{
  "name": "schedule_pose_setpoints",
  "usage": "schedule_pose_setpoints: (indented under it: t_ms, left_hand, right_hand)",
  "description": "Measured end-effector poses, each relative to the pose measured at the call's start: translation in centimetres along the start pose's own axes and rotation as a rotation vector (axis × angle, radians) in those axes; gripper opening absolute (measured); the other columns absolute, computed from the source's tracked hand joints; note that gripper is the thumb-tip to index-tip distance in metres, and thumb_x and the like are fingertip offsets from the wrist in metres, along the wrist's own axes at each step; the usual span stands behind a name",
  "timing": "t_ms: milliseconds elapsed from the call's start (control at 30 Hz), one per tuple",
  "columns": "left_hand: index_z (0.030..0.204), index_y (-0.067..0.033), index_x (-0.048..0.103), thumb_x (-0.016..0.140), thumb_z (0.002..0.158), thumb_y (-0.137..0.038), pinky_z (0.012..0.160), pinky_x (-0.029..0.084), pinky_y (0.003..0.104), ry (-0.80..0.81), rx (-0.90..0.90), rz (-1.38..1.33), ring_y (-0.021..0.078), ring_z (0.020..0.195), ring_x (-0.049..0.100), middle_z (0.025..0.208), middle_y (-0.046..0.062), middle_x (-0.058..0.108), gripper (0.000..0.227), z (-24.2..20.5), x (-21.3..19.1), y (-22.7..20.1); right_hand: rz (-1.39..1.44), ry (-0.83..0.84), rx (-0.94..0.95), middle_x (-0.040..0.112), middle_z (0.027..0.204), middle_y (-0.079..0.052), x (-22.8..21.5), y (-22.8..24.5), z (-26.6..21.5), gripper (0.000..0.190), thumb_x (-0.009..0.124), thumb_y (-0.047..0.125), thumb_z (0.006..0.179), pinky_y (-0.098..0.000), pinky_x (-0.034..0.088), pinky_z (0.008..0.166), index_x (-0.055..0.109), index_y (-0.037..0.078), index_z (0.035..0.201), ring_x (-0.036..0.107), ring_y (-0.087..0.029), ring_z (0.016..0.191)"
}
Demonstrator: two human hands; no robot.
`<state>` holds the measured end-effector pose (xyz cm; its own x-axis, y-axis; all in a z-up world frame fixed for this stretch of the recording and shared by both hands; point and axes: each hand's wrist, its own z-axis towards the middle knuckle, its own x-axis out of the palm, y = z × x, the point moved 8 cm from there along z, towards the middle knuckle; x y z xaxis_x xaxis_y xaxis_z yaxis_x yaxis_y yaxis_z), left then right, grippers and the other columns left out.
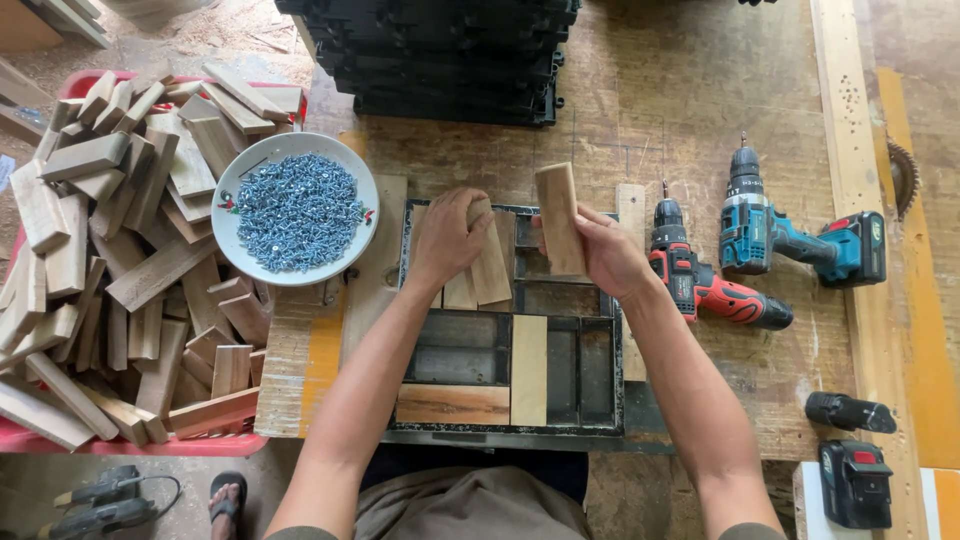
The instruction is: The person arranges small wooden blocks into a black plastic frame on a workbench, creating a patterned panel. They repeatedly pick blocks from a red bin, place them into the frame, and adjust their positions by hand.
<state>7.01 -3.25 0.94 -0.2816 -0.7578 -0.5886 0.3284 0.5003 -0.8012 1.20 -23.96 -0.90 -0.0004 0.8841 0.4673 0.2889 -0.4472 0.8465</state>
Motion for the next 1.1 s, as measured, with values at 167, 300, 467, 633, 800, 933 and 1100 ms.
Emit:
schedule_pose_setpoints:
  t_ms: [167,300,467,633,800,933,1100]
  left_hand:
    - [0.12,-0.0082,0.063,0.065,0.102,-0.022,0.108,0.044,0.051,-0.172,-0.003,-0.162,0.0358,0.119,0.062,0.111,0.014,0.064,0.023,-0.5,-1.3,0.9]
    - [0.117,-0.0112,0.064,0.074,0.095,-0.016,0.099,0.05,0.046,-0.379,-0.19,-0.237,0.0296,0.11,0.065,0.105,0.01,0.066,0.025,-3.8,-4.2,2.6]
    - [0.122,-0.0107,0.071,0.077,0.088,-0.019,0.087,0.059,0.045,-0.323,-0.479,-0.244,0.0363,0.102,0.07,0.104,0.018,0.072,0.035,-9.5,-5.4,5.5]
    - [0.118,-0.017,0.076,0.077,0.085,-0.019,0.079,0.062,0.046,-0.291,-0.549,-0.235,0.036,0.095,0.074,0.098,0.019,0.076,0.033,-14.5,-8.2,3.5]
    - [0.12,-0.0153,0.075,0.075,0.086,-0.015,0.072,0.06,0.043,-0.277,-0.419,-0.292,0.0343,0.083,0.073,0.089,0.019,0.073,0.034,-16.3,-7.7,4.2]
    - [0.12,-0.0149,0.075,0.073,0.088,-0.013,0.066,0.058,0.039,-0.315,-0.394,-0.406,0.0182,0.071,0.067,0.077,0.007,0.066,0.032,-16.8,-6.7,6.9]
    - [0.115,-0.018,0.079,0.071,0.09,-0.004,0.064,0.058,0.028,-0.431,-0.357,-0.615,0.0115,0.07,0.063,0.077,0.006,0.07,0.03,-15.6,-11.5,7.1]
  right_hand:
    - [-0.691,-0.118,-0.154,0.072,0.116,-0.009,-0.5,1.3,1.4,0.043,0.073,0.023,0.096,-0.0381,0.061,0.078,0.069,0.023,0.138,0.071,-0.022,0.091]
    - [-1.268,-0.054,-0.255,0.071,0.115,-0.01,3.6,3.2,5.4,0.057,0.082,0.035,0.088,-0.0489,0.057,0.088,0.065,0.038,0.141,0.07,-0.036,0.106]
    - [-1.326,0.167,-0.317,0.071,0.124,-0.015,13.4,1.5,11.6,0.054,0.079,0.021,0.087,-0.0538,0.051,0.102,0.067,0.019,0.139,0.065,-0.044,0.119]
    - [-1.508,0.267,-0.565,0.07,0.125,-0.005,19.1,-2.8,22.6,0.055,0.079,0.025,0.085,-0.0448,0.048,0.105,0.067,0.024,0.139,0.064,-0.034,0.117]
    - [-1.629,0.254,-0.613,0.072,0.127,-0.006,23.6,-4.2,25.4,0.045,0.083,0.021,0.083,-0.041,0.051,0.105,0.074,0.021,0.127,0.063,-0.032,0.118]
    - [-1.67,0.285,-0.741,0.068,0.135,-0.015,21.9,-5.4,25.3,0.046,0.084,0.022,0.086,-0.0415,0.048,0.109,0.074,0.009,0.129,0.061,-0.034,0.127]
    - [-1.268,0.363,-0.454,0.076,0.116,-0.011,24.2,-0.5,11.1,0.027,0.069,0.019,0.098,-0.0433,0.054,0.094,0.076,0.015,0.124,0.07,-0.031,0.109]
